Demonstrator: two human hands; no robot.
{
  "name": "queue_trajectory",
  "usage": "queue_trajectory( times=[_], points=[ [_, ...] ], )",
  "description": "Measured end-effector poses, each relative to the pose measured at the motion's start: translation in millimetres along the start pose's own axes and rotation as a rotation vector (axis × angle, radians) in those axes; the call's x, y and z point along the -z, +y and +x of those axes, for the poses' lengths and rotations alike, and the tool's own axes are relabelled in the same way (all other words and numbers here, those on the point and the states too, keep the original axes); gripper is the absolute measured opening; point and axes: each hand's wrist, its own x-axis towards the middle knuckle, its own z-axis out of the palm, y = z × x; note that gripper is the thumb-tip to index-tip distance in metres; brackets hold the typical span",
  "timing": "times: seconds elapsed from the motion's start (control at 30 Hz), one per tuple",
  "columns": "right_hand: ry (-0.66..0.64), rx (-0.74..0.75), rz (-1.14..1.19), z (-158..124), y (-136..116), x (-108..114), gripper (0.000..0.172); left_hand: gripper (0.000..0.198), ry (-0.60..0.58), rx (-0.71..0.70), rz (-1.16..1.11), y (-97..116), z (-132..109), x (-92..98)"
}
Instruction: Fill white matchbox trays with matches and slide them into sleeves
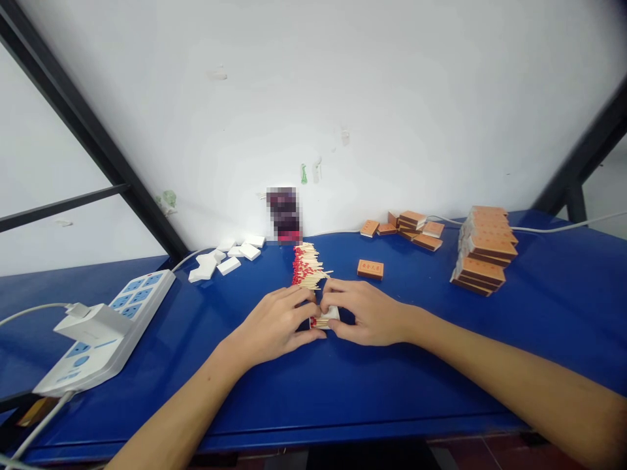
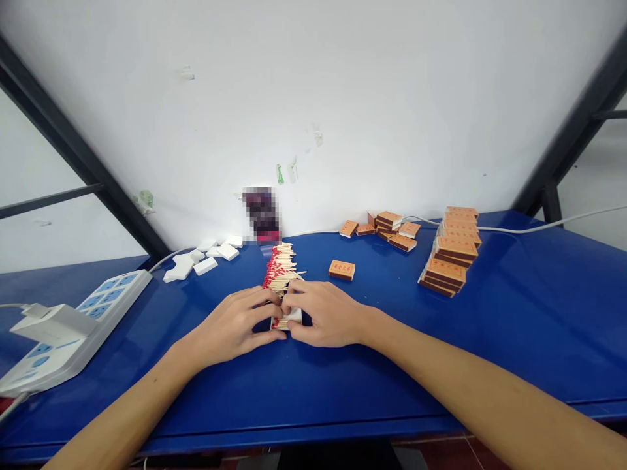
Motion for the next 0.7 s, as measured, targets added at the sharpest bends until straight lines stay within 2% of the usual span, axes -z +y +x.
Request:
queue_trajectory(
  times=[0.2,0.47,0.7],
  points=[
    [-0.005,0.015,0.031,0.8,-1.4,0.1,0.003,0.037,-0.009,-0.003,-0.040,3.5,1.3,-0.8],
    [0.100,-0.183,-0.010,3.6,6.3,-3.8,0.019,0.038,-0.011,-0.032,-0.102,9.3,0.3,1.1],
    [0.042,-0.209,-0.094,4.2,13.5,-8.4,0.026,0.039,0.001,-0.025,-0.151,15.9,-0.4,3.9]
  ],
)
